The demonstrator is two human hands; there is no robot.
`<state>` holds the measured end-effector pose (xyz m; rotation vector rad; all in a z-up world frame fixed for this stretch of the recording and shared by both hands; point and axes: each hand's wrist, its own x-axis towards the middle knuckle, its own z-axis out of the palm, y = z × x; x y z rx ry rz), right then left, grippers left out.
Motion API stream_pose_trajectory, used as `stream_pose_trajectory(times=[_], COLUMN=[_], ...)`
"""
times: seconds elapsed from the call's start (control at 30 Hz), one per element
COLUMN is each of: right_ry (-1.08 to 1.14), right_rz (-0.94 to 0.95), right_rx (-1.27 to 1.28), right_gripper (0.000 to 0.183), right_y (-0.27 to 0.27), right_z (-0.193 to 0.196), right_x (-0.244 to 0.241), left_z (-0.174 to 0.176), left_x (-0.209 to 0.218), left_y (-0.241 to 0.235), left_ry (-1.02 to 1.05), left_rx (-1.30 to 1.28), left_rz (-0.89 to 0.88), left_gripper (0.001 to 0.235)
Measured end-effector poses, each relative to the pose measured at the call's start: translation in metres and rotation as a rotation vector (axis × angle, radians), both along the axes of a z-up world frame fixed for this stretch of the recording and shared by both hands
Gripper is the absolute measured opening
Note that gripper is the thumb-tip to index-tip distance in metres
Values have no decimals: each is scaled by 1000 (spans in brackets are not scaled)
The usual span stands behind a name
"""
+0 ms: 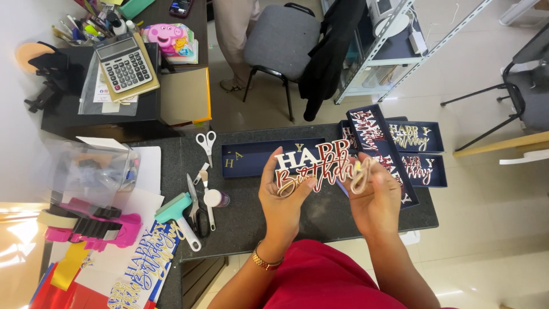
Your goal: Applying glue to decorative 'Happy Birthday' cutouts and placing them into blue gift boxes.
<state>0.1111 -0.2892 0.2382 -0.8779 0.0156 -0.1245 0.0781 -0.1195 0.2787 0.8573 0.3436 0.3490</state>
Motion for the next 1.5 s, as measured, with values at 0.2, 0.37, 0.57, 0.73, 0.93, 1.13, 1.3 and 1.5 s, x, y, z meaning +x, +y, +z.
stream_pose_trajectory(times=[0.2, 0.37, 0.57, 0.73, 0.93, 1.13, 1.3, 1.5], right_ry=[-3, 13, 9, 26, 31, -36, -26, -13], right_rz=[109, 94, 61, 46, 42, 138, 68, 7], right_rx=[-57, -195, -236, -229, -204, -144, -173, -187], right_gripper=[25, 18, 14, 11, 10, 33, 14, 8], right_y=[-4, -4, -2, -4, -4, -8, -10, -12], right_z=[-14, -6, -2, -8, -10, -15, -29, -31], right_x=[-16, -21, -22, -21, -21, -10, -7, -5], left_z=[8, 3, 0, 3, 6, 2, -1, -20], left_x=[3, 3, 1, 0, 0, 4, 3, 3], left_y=[6, 4, 3, 2, 4, 6, 2, 0], left_ry=[-15, -28, -29, -31, -40, -56, -34, -42], left_rx=[-9, -12, -12, -10, 13, 18, 34, 64], left_rz=[52, 57, 55, 51, 48, 54, 0, -33], left_gripper=[90, 90, 91, 91, 90, 91, 92, 92])
